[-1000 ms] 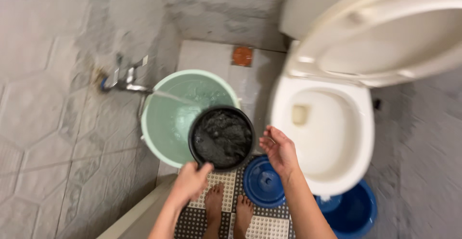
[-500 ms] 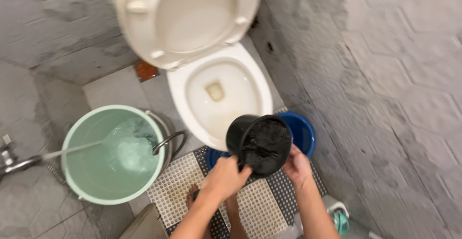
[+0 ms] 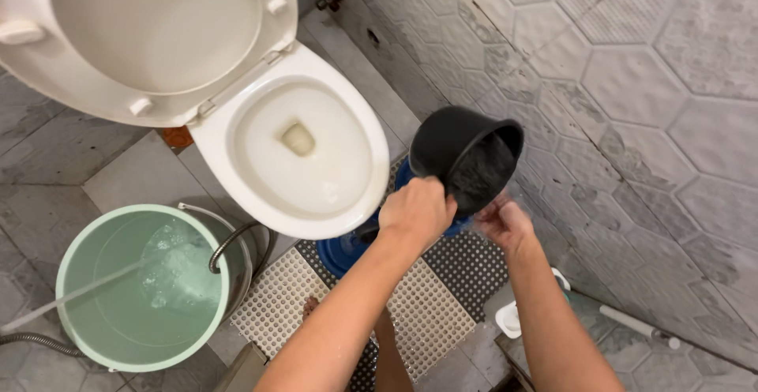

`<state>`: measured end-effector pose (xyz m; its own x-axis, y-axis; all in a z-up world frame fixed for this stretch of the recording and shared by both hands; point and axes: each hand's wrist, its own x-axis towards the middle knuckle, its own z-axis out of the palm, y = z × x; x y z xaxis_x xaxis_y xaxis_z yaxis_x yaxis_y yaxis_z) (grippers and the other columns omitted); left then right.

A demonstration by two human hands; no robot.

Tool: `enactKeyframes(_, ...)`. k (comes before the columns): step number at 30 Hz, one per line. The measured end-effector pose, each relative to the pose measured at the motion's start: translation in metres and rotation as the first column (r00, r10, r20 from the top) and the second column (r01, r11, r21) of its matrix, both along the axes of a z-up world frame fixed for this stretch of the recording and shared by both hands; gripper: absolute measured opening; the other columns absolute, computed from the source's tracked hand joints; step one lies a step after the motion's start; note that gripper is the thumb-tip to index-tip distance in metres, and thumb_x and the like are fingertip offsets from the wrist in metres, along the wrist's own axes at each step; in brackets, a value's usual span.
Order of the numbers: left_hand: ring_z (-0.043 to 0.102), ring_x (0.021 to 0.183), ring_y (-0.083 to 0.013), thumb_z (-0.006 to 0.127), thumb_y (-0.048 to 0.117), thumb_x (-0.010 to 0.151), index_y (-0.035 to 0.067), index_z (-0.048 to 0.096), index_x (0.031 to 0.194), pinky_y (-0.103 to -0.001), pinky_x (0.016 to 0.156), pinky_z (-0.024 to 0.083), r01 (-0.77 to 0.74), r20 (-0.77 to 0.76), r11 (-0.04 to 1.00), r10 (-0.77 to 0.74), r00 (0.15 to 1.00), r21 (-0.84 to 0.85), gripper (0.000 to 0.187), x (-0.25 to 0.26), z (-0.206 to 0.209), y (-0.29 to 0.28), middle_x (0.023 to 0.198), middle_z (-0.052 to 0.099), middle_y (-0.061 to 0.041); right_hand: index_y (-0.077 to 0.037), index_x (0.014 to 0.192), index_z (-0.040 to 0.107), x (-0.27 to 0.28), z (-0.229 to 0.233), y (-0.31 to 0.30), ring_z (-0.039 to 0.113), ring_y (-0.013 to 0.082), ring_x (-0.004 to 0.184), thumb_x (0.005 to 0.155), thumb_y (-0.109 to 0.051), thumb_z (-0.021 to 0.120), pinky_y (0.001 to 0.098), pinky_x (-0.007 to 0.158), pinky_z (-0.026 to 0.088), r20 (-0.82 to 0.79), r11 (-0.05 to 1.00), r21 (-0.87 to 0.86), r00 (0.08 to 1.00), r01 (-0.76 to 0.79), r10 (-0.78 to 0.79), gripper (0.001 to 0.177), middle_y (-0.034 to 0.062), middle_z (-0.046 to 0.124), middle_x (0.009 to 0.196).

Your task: The person pours a white powder into a blue bowl, then uses a black scoop to transfer water from a green bucket into the bowl. They use a toilet brush to scrub the inside of the toilet bowl, repeatedly dipping the brush into the mixture in the blue bowl.

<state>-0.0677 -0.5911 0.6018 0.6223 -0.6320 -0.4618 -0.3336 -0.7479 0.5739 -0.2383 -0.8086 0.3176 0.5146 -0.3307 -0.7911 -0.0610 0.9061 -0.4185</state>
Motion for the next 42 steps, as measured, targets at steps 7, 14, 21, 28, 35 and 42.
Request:
enactKeyframes(7, 0.074, 0.089, -0.0423, 0.061, 0.033, 0.095, -0.002, 0.072, 0.097, -0.049, 0.078, 0.060, 0.069, 0.103, 0.998, -0.067, 0.992, -0.013, 0.036, 0.006, -0.001, -0.028, 0.097, 0.074, -0.024, -0.011, 0.073, 0.051, 0.006, 0.013, -0.016, 0.031, 0.0117, 0.046, 0.093, -0.002, 0.050, 0.0307, 0.044, 0.031, -0.106, 0.990, -0.038, 0.986, -0.135, 0.130, 0.022, -0.0007, 0.040, 0.061)
enactKeyframes(14, 0.074, 0.087, -0.0407, 0.064, 0.030, 0.092, 0.000, 0.072, 0.095, -0.048, 0.077, 0.060, 0.104, 0.189, 0.994, -0.098, 0.977, -0.022, 0.031, 0.014, -0.003, -0.039, 0.096, 0.074, -0.022, -0.008, 0.089, 0.058, 0.063, 0.082, -0.003, 0.047, 0.0135, 0.054, 0.100, -0.004, 0.042, 0.0302, 0.052, 0.041, -0.225, 0.994, -0.042, 0.970, -0.104, 0.093, 0.020, 0.0045, 0.056, 0.072)
enactKeyframes(21, 0.075, 0.086, -0.0387, 0.064, 0.026, 0.092, 0.000, 0.071, 0.092, -0.046, 0.076, 0.060, 0.127, 0.243, 0.991, -0.113, 0.963, -0.044, 0.026, 0.019, 0.002, -0.039, 0.091, 0.075, -0.021, -0.010, 0.081, 0.053, 0.066, 0.057, -0.021, 0.030, 0.0104, 0.043, 0.097, -0.005, 0.040, 0.0279, 0.040, 0.029, -0.095, 0.981, -0.023, 0.978, -0.190, 0.187, 0.021, 0.0004, 0.042, 0.061)
enactKeyframes(28, 0.075, 0.083, -0.0379, 0.063, 0.024, 0.092, 0.000, 0.070, 0.093, -0.046, 0.073, 0.061, 0.148, 0.287, 0.988, -0.127, 0.949, -0.051, 0.025, 0.019, 0.009, -0.038, 0.088, 0.075, -0.021, -0.008, 0.079, 0.054, 0.078, 0.083, -0.007, 0.042, 0.0136, 0.047, 0.098, 0.003, 0.047, 0.0283, 0.040, 0.031, -0.226, 0.938, -0.223, 0.950, -0.265, 0.214, 0.023, 0.0036, 0.049, 0.063)
enactKeyframes(35, 0.076, 0.076, -0.0341, 0.063, 0.021, 0.091, 0.000, 0.068, 0.091, -0.044, 0.067, 0.061, 0.190, 0.398, 0.978, -0.142, 0.906, -0.083, 0.021, 0.015, 0.003, -0.039, 0.081, 0.075, -0.019, -0.013, 0.074, 0.047, 0.084, 0.100, 0.001, 0.027, 0.0071, 0.040, 0.104, -0.018, 0.047, 0.0240, 0.035, 0.021, -0.159, 0.976, -0.130, 0.975, -0.176, 0.155, 0.031, -0.0034, 0.037, 0.057)
enactKeyframes(42, 0.077, 0.072, -0.0308, 0.063, 0.014, 0.088, 0.003, 0.066, 0.095, -0.040, 0.062, 0.061, 0.275, 0.501, 0.959, -0.205, 0.841, -0.068, 0.013, 0.015, -0.001, -0.040, 0.080, 0.076, -0.016, -0.010, 0.077, 0.052, 0.078, 0.100, 0.004, 0.037, 0.0088, 0.043, 0.106, -0.015, 0.050, 0.0242, 0.040, 0.032, -0.178, 0.976, -0.108, 0.969, -0.191, 0.170, 0.030, -0.0011, 0.045, 0.059)
